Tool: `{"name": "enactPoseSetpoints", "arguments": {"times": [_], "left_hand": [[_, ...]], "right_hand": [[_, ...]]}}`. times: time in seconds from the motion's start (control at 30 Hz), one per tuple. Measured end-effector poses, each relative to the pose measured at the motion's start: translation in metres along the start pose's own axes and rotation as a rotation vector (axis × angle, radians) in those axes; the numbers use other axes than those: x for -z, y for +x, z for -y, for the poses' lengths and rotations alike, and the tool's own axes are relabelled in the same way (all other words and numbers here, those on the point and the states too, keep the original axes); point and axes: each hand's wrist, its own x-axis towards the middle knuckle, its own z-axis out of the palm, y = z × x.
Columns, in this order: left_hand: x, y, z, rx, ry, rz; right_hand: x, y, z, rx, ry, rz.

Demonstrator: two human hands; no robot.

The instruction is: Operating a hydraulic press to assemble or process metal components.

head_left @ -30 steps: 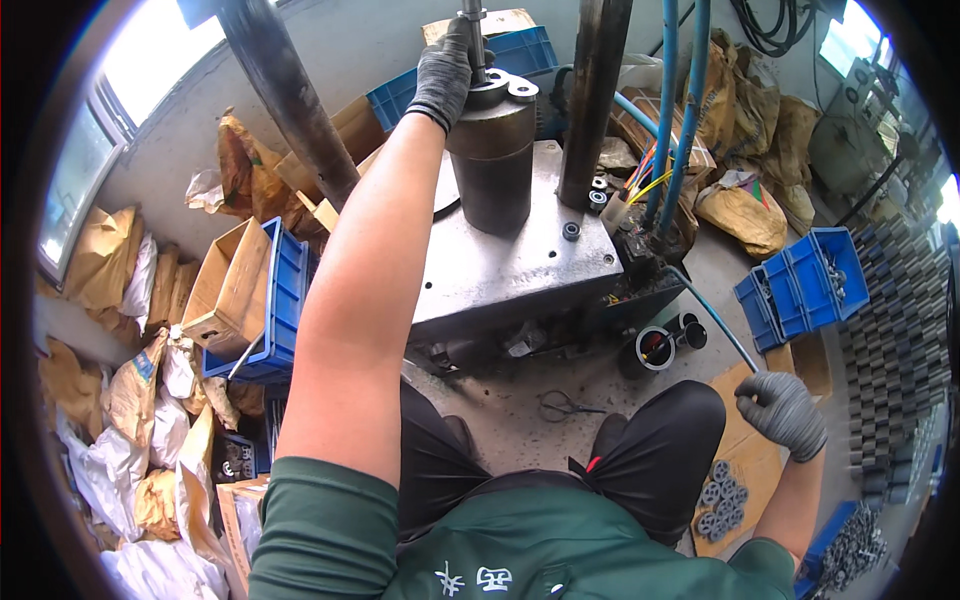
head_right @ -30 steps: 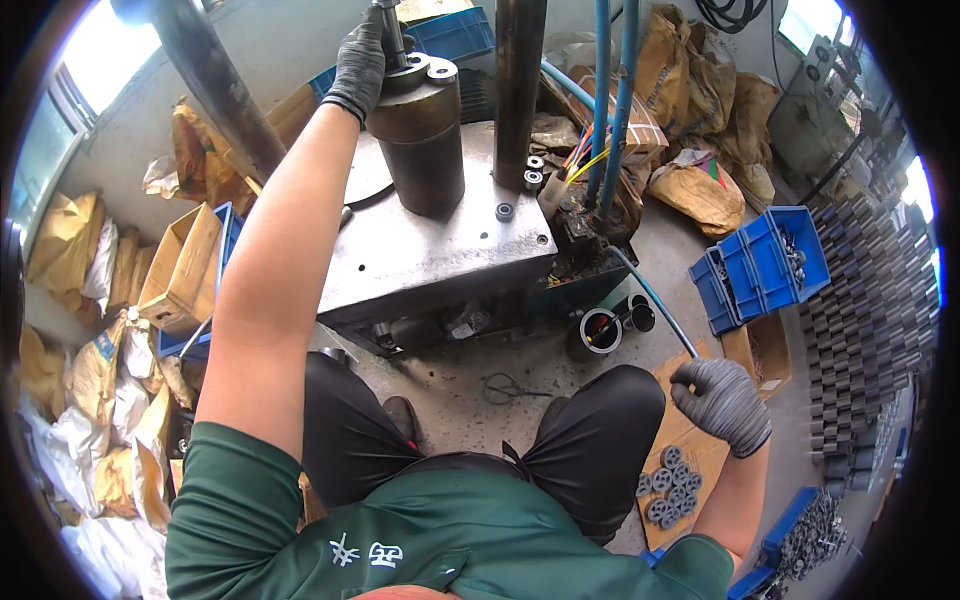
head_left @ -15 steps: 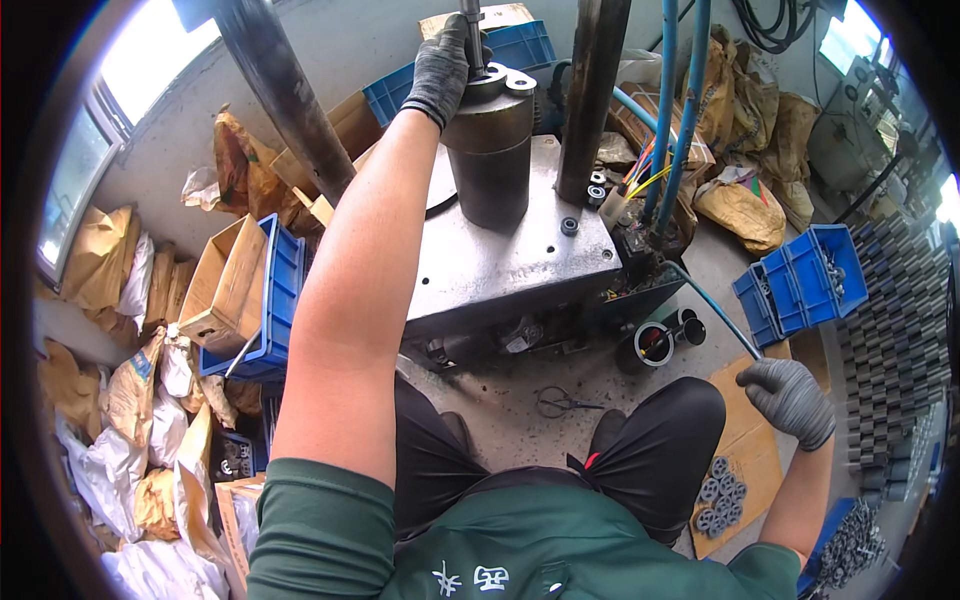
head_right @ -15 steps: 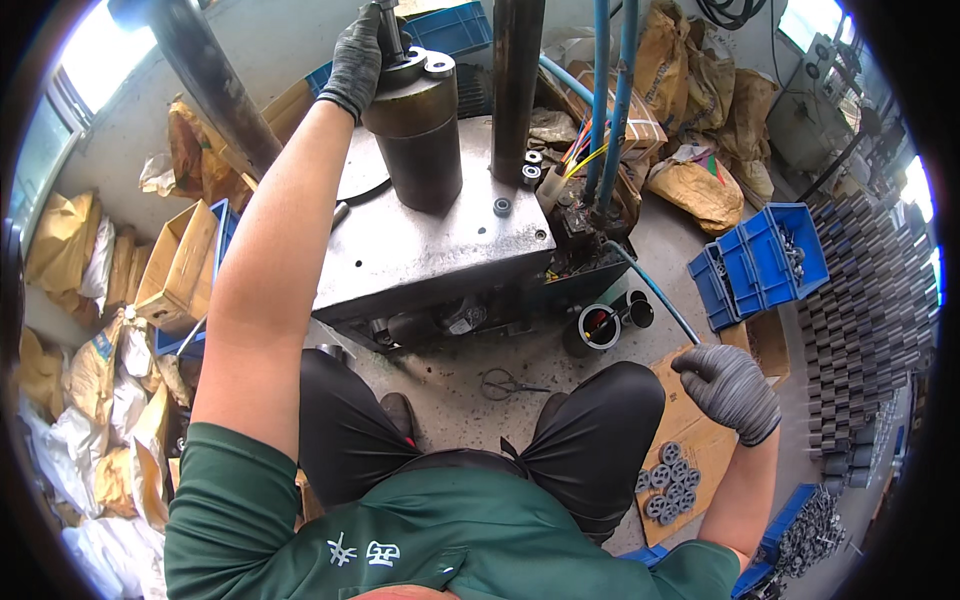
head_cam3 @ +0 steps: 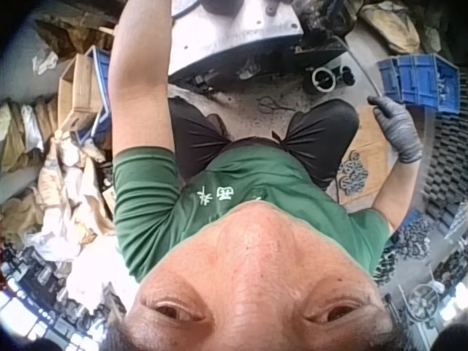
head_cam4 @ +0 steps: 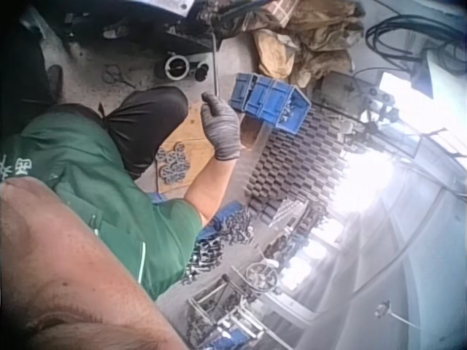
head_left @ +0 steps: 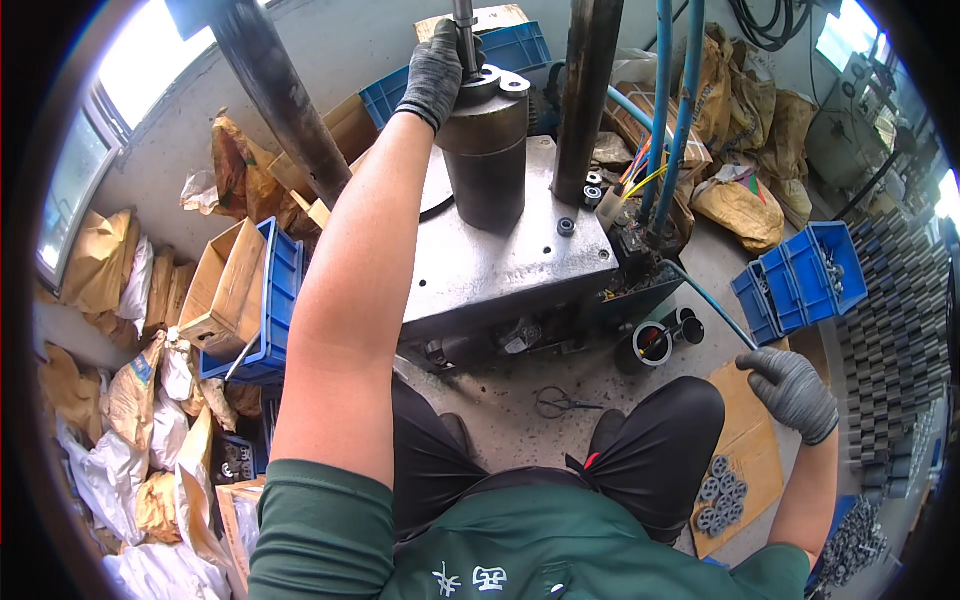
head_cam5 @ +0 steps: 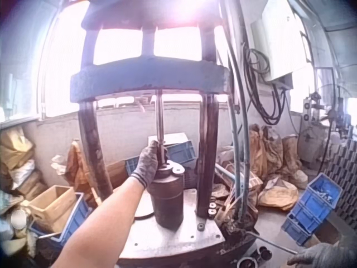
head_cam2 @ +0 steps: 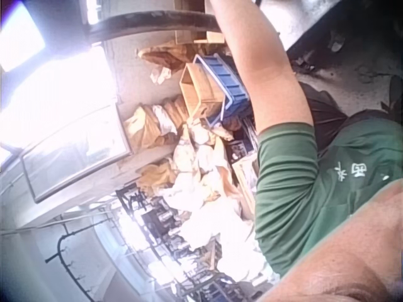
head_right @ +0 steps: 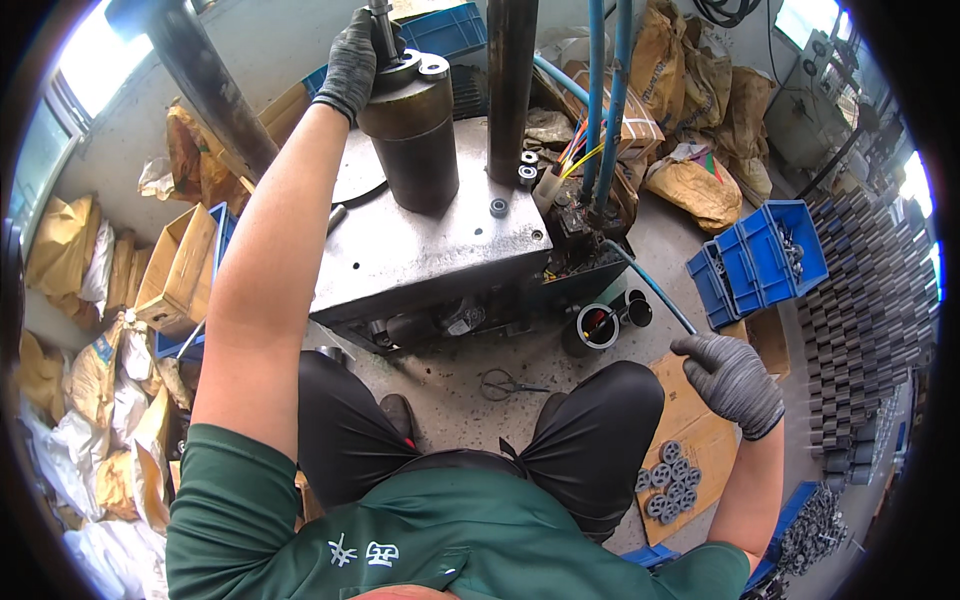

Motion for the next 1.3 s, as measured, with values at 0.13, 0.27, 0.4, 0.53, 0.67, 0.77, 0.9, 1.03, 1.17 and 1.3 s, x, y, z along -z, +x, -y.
{"name": "enactPoseSetpoints", "arguments": {"times": [0.13, 0.27, 0.4, 0.53, 0.67, 0.77, 0.9, 1.03, 1.17, 1.3], "left_hand": [[-0.0001, 0.0001, -0.0009, 0.015, -0.007, -0.002], [0.0007, 0.0018, 0.0001, 0.010, -0.001, 0.006], [0.0017, 0.0039, 0.0021, 0.021, 0.004, 0.013], [0.0008, 0.0039, 0.0031, 0.008, -0.036, 0.009], [0.0000, 0.0041, 0.0017, 0.028, -0.062, 0.000], [0.0018, 0.0043, 0.0007, 0.036, -0.051, 0.026], [0.0016, 0.0043, 0.0020, 0.036, -0.065, 0.019], [0.0006, 0.0043, 0.0022, 0.024, -0.054, 0.012], [0.0008, 0.0032, 0.0000, 0.007, -0.042, 0.018], [0.0006, 0.0022, -0.0013, 0.018, -0.032, 0.023]], "right_hand": [[0.0009, -0.0007, 0.0032, 0.025, -0.016, 0.107], [0.0016, -0.0011, 0.0030, -0.038, 0.000, 0.109], [-0.0006, 0.0003, -0.0007, 0.011, 0.023, 0.141], [-0.0005, -0.0002, -0.0033, -0.043, 0.079, -0.011], [0.0028, 0.0013, -0.0025, 0.029, -0.008, 0.165], [0.0030, 0.0030, 0.0002, -0.138, 0.115, 0.106], [0.0033, 0.0028, 0.0023, -0.058, 0.080, 0.035], [0.0059, 0.0039, 0.0002, -0.069, 0.037, 0.214], [0.0037, 0.0050, -0.0008, -0.138, 0.159, 0.016], [0.0022, 0.0025, -0.0023, -0.008, -0.109, 0.210]]}}
